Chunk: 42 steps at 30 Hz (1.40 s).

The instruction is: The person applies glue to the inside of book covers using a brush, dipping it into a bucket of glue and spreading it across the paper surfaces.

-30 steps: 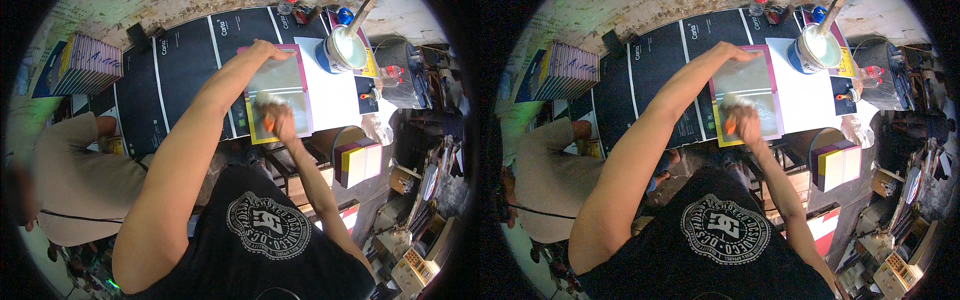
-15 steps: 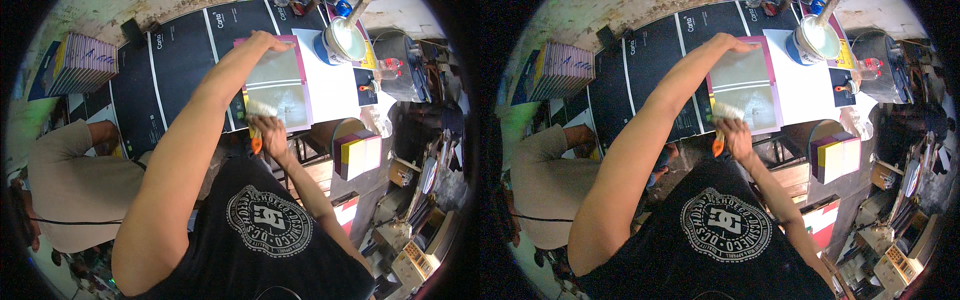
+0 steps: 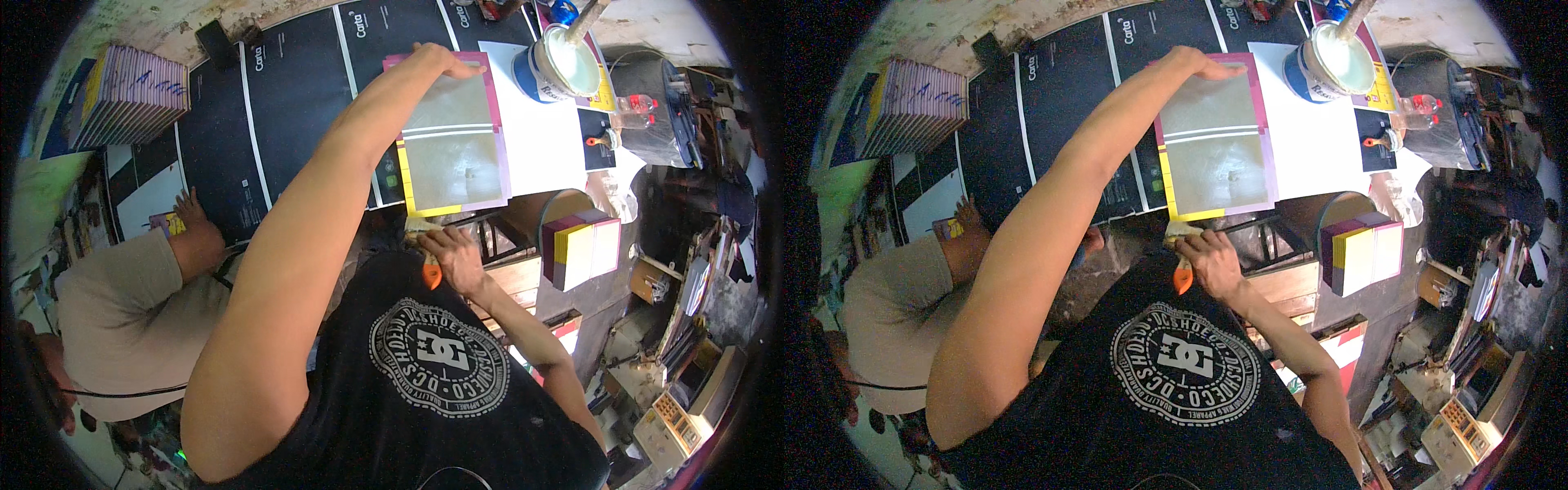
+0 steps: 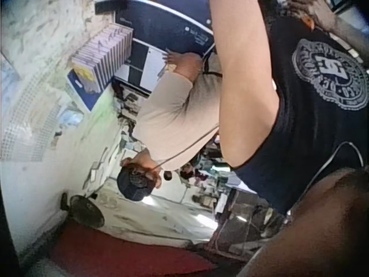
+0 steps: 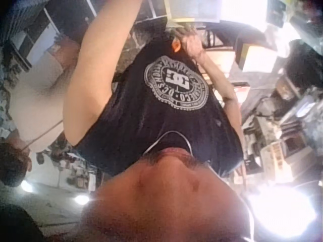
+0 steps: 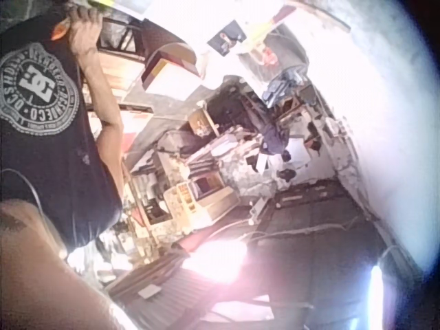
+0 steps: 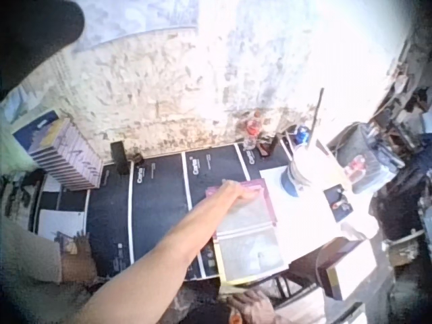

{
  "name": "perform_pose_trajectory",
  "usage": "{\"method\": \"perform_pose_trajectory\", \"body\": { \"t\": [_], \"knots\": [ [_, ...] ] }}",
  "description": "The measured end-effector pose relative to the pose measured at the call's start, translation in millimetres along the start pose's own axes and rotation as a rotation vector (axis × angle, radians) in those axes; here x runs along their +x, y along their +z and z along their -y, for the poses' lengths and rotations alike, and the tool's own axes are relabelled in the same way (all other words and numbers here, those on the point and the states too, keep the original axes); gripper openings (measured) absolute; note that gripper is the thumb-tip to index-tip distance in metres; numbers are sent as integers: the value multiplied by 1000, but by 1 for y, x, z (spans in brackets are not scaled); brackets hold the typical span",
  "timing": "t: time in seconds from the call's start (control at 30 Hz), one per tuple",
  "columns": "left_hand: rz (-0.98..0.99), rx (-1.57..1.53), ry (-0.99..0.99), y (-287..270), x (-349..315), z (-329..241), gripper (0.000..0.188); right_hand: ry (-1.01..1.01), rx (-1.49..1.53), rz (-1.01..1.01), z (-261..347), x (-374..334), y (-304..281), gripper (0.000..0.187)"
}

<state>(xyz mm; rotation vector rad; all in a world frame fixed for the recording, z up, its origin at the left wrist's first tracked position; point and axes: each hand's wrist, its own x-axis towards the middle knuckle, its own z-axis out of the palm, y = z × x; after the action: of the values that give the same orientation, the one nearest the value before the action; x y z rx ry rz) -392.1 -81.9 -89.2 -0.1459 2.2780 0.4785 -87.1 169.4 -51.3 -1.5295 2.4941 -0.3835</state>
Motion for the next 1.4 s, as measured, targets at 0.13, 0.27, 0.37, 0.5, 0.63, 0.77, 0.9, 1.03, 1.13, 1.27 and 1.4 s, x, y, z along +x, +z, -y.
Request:
{"method": "perform_pose_trajectory", "body": {
  "t": [0.13,0.27,0.37,0.5,0.63,0.77,0.9,1.03,1.13,1.27,1.4],
  "knots": [
    [36,27,39,-4,-21,-7,103,58,49,-40,-4,2,-2,33],
    [24,36,-23,-3,-21,-5,103,-6,54,82,-1,-4,4,35],
    [2,35,-5,-1,-7,-3,103,34,14,-6,-18,18,-13,45],
    [-2,45,19,4,3,-6,103,164,16,-321,-67,93,-21,42],
    [-13,41,30,5,8,-3,103,29,-56,-191,-69,92,29,39],
    [-15,33,19,6,6,-3,104,19,104,55,-25,21,25,40],
    [-23,34,16,5,4,-2,104,-46,69,159,-27,-6,-12,41],
    [-22,44,9,2,3,-8,105,14,-86,-83,-78,36,-44,48],
    [-79,53,-9,5,6,-8,106,-5,-59,-89,-117,79,-37,41],
    [-61,42,36,11,11,-6,105,-105,-185,70,-108,29,2,38],
    [-47,41,6,15,11,-4,104,-90,-7,293,-91,-24,-39,38]
  ]
}}
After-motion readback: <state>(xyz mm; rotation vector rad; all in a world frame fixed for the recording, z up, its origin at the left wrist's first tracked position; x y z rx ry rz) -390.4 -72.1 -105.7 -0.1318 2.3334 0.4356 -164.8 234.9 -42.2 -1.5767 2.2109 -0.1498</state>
